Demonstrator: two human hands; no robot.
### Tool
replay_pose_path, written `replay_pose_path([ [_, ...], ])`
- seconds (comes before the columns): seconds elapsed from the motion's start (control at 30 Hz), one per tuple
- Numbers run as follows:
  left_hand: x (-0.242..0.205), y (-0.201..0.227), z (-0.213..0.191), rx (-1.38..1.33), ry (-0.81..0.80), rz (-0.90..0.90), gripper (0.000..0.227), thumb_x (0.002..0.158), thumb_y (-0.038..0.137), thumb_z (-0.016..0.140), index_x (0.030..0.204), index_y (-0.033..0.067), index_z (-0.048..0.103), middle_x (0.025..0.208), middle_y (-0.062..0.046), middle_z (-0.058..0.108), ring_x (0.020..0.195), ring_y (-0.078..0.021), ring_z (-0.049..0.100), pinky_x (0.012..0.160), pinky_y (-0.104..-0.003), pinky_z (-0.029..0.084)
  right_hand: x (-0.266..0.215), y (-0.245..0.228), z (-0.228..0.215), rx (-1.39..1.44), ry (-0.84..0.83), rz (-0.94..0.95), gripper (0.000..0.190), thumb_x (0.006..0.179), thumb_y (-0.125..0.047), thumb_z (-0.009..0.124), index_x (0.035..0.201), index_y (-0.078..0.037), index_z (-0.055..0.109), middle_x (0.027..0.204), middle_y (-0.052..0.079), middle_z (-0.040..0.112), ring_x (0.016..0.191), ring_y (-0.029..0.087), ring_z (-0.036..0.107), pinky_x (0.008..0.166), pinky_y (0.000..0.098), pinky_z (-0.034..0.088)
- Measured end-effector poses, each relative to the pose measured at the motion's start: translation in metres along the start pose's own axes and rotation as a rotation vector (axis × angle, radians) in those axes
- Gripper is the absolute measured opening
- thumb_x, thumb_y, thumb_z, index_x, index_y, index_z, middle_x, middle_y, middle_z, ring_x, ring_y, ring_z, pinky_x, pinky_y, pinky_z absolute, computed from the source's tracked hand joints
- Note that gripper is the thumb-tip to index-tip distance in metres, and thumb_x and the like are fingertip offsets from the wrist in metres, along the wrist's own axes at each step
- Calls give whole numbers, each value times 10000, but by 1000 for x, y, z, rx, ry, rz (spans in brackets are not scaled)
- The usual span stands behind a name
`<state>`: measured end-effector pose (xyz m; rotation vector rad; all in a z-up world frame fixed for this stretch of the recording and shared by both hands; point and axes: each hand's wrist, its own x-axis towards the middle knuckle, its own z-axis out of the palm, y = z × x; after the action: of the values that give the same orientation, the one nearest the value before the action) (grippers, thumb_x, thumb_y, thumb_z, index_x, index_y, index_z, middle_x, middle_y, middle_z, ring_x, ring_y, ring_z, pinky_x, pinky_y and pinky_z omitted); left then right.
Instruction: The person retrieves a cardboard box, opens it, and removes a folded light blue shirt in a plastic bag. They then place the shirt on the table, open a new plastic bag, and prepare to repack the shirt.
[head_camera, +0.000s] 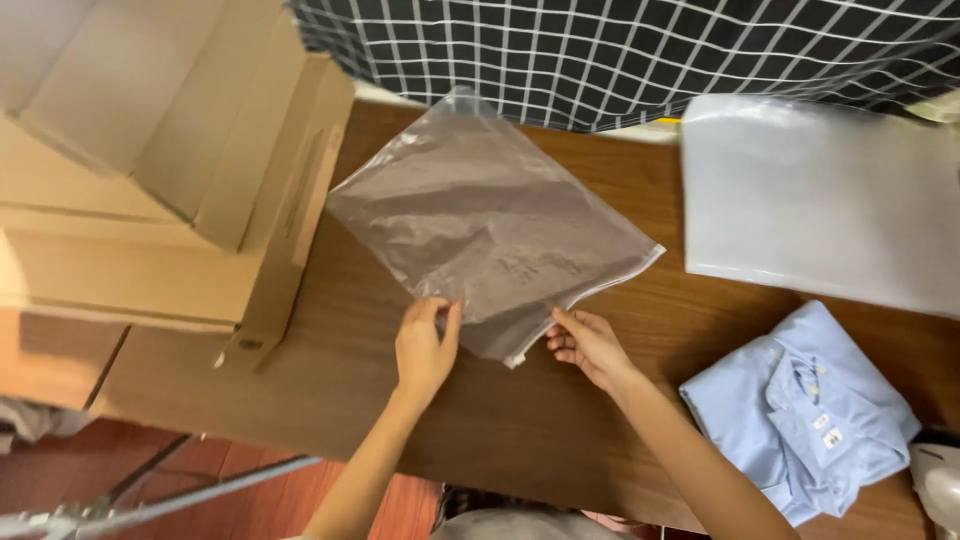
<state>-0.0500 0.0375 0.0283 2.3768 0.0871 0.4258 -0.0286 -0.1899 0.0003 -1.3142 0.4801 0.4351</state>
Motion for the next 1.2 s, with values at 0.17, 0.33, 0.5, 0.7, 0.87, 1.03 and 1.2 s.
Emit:
replay_pose_path([
  [0.17, -44, 2, -1, -576, -337, -512, 474, 858, 438, 489, 598, 75, 646, 506, -111, 602, 442, -210, 598, 415, -287, 483, -3, 3, 25, 52, -40, 55, 237, 849, -256, 587, 766, -37, 542, 653, 74, 587, 527, 175, 608, 424, 254, 512],
  [0.33, -61, 19, -8, -973, -485, -868, 514, 875, 507, 388, 680, 67, 569, 592, -67, 572, 431, -155, 550, 387, -226, 406, -10, 10, 36, 34, -63, 92, 232, 853, -265, 571, 739, -65, 543, 623, 66, 578, 510, 186, 596, 406, 266, 496],
  [0.5, -69, -1, 28, -1226, -445, -1044, 247, 867, 345, 511, 782, 115, 536, 663, -23, 557, 474, -159, 551, 401, -236, 374, -17, 18, 35, 4, -98, 119, 241, 857, -290, 549, 719, -93, 538, 612, 52, 567, 506, 189, 585, 393, 267, 470],
  [0.7, -86, -6, 44, -879, -339, -679, 248, 889, 193, 492, 696, 56, 565, 547, -50, 531, 417, -146, 528, 410, -223, 416, -51, 22, 49, -291, -304, 151, 339, 831, -368, 578, 728, -48, 541, 558, 73, 522, 432, 195, 555, 324, 248, 428],
  [0.87, -99, -5, 52, -702, -286, -620, 306, 912, 188, 410, 681, 62, 567, 506, -58, 551, 425, -164, 565, 457, -258, 455, -48, 41, 55, -377, -364, 60, 330, 843, -307, 587, 693, -21, 522, 503, 78, 472, 370, 184, 519, 276, 230, 388],
  [1.03, -104, -2, 52, -685, -239, -622, 323, 921, 195, 387, 674, 61, 548, 503, -69, 535, 467, -171, 563, 504, -277, 466, -46, 54, 56, -324, -347, -33, 304, 870, -247, 559, 683, -10, 518, 479, 88, 434, 319, 187, 481, 241, 228, 348],
  [1.2, -106, 9, 46, -862, -126, -619, 307, 905, 144, 394, 635, 62, 516, 446, -38, 431, 437, -143, 481, 471, -243, 416, -42, 63, 53, -210, -318, -96, 330, 884, -230, 538, 630, -25, 494, 384, 91, 388, 264, 159, 417, 216, 187, 277],
])
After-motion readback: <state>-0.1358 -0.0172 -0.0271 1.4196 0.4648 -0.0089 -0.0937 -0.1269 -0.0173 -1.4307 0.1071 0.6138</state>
